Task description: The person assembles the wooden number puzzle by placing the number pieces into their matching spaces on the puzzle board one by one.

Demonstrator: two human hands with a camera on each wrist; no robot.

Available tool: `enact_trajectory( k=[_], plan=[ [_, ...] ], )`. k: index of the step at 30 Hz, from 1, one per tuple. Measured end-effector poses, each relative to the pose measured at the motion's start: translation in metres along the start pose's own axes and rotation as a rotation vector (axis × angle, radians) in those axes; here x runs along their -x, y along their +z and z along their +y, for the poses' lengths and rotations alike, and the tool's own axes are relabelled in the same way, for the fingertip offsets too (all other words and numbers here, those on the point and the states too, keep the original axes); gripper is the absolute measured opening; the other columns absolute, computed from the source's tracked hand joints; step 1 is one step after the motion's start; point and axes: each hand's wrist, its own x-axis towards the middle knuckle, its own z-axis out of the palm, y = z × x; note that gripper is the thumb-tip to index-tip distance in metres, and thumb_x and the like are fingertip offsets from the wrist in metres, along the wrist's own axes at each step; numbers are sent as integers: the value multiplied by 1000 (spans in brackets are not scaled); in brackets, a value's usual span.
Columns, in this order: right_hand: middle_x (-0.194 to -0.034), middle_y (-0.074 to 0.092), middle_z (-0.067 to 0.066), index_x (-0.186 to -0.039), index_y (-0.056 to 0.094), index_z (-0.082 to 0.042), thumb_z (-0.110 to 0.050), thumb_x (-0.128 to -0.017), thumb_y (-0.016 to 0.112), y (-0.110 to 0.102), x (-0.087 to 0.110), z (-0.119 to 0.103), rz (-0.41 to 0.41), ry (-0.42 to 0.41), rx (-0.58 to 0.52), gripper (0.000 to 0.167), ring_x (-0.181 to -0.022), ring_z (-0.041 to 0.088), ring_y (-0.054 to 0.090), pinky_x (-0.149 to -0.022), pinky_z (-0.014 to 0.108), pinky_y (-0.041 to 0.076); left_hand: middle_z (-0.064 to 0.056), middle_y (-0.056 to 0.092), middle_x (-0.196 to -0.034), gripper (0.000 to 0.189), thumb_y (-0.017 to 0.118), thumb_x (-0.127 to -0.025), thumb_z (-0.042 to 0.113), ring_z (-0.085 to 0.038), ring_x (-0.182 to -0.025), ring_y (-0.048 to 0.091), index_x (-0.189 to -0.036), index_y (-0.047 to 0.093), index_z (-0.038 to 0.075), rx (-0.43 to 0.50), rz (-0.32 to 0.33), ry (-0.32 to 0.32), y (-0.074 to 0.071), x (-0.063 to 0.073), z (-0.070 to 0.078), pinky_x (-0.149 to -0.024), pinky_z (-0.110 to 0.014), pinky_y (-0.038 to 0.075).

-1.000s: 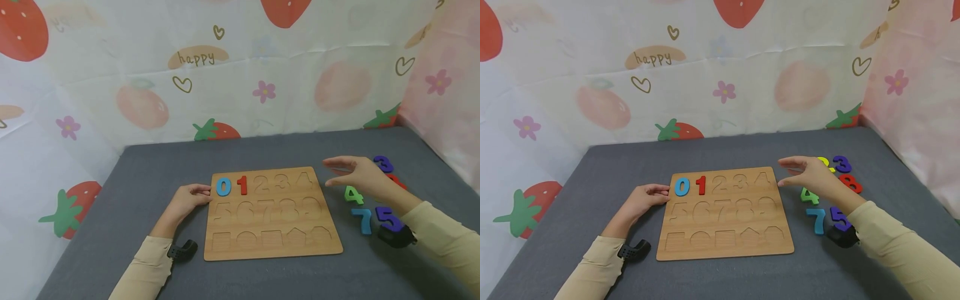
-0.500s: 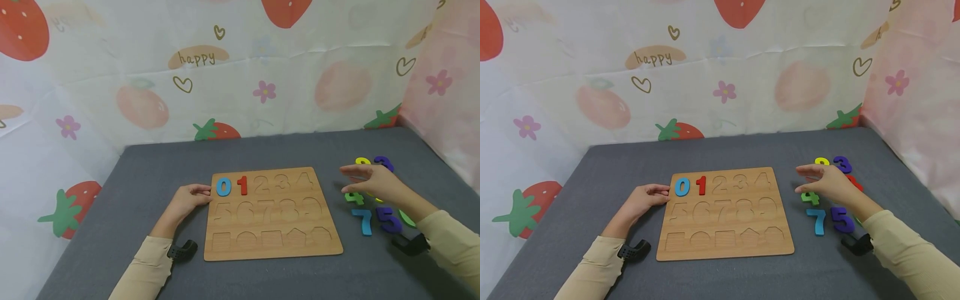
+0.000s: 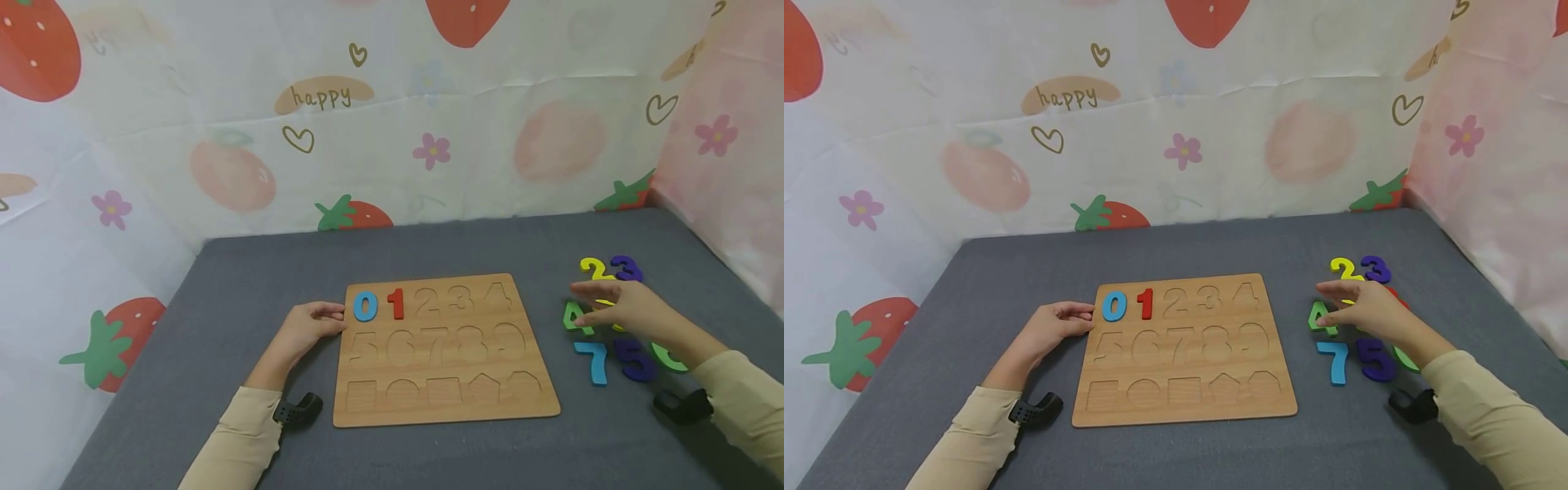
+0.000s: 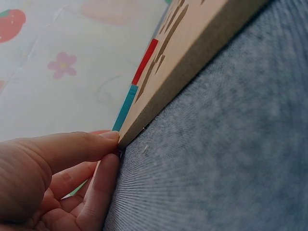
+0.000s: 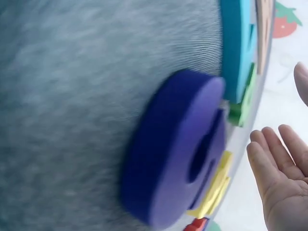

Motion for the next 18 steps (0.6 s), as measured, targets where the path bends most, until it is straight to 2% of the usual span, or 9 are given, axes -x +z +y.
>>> enact_trajectory(
  k=[5,12,18],
  plan=[
    [-151,44,24,-148,43,-1,-43,-84,78,1,-1,7,-9,24,5,84,-138,48,41,-104,59,42,-15,70,-119,43,74,-89,14,-14,-98,65,-129,64,3,-4,6,-6,0,-2,-2,-87,-30,50],
    [-151,44,25,-147,44,0,-42,-81,80,1,-4,10,-15,7,15,86,-139,50,39,-105,63,38,-13,69,-117,42,74,-89,14,-15,-99,65,-129,65,4,-5,15,-10,0,-3,-4,-88,-31,49],
    [-150,45,25,-147,44,2,-37,-81,81,2,-7,14,-46,-19,-10,85,-135,47,46,-103,55,44,-14,70,-117,42,74,-89,14,-13,-98,65,-129,65,3,-8,9,-2,0,-3,-3,-88,-31,50]
  ],
)
